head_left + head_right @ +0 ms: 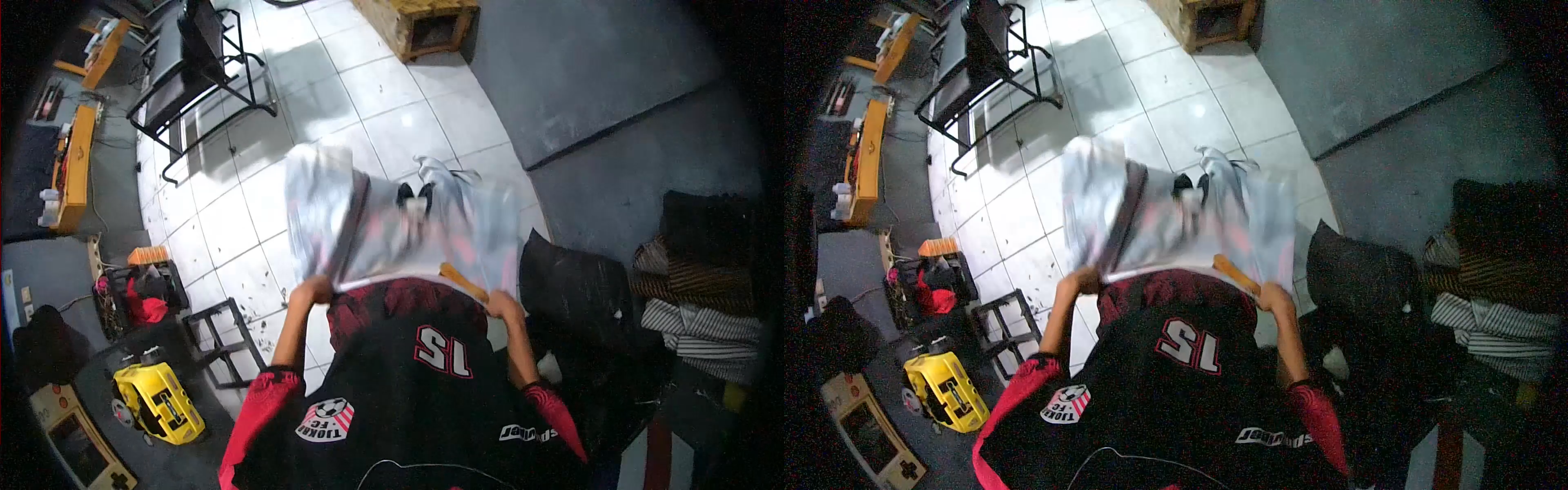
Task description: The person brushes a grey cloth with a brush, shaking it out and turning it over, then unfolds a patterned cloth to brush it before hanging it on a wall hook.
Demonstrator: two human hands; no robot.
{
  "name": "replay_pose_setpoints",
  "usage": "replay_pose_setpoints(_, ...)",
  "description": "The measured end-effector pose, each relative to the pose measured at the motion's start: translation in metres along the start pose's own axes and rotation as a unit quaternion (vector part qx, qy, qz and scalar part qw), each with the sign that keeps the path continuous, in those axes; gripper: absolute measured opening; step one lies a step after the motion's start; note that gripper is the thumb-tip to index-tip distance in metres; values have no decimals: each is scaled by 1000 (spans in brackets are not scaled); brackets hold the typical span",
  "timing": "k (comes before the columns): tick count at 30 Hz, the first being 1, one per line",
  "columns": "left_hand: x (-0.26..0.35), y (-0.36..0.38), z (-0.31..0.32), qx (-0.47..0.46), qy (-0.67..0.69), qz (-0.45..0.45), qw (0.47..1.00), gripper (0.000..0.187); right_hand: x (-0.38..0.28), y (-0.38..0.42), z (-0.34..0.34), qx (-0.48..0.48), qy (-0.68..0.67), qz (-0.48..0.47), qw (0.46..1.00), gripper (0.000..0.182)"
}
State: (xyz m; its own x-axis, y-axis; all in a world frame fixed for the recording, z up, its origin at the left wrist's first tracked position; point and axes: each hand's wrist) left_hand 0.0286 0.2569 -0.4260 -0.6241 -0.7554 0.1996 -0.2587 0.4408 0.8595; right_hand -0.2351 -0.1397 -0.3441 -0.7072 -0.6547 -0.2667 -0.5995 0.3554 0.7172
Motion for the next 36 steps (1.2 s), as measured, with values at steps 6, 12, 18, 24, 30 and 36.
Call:
replay_pose_setpoints(6,30,67,-106,331,171,-48,927,18,-45,-2,-84,82,-151,0,985,24)
replay_pose_setpoints(12,82,153,-241,726,214,80,649,37,-90,7,-175,491,-339,-11,803,27)
replay_pose_setpoints(18,111,192,-215,741,213,136,622,61,-75,52,-152,406,-450,-444,660,48)
replay_pose_setpoints(24,46,63,-48,39,10,18,999,23,-5,5,2,108,-36,-58,992,18)
replay_pose_setpoints(30,40,133,-92,147,168,65,973,36,-52,79,-78,-56,-276,39,959,44)
replay_pose_setpoints(36,53,186,-100,8,442,168,881,57,-22,98,-62,-54,-559,15,827,50)
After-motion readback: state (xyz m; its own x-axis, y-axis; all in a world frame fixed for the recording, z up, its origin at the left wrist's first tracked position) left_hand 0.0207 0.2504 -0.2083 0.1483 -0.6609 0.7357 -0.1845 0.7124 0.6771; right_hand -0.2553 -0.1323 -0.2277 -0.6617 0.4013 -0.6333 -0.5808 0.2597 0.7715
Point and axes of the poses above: each hand's wrist, its own y-axis away from the middle knuckle, its own z-axis out of the palm, x = y × z, and after that the axes turned 2 degrees about -z, right-handed
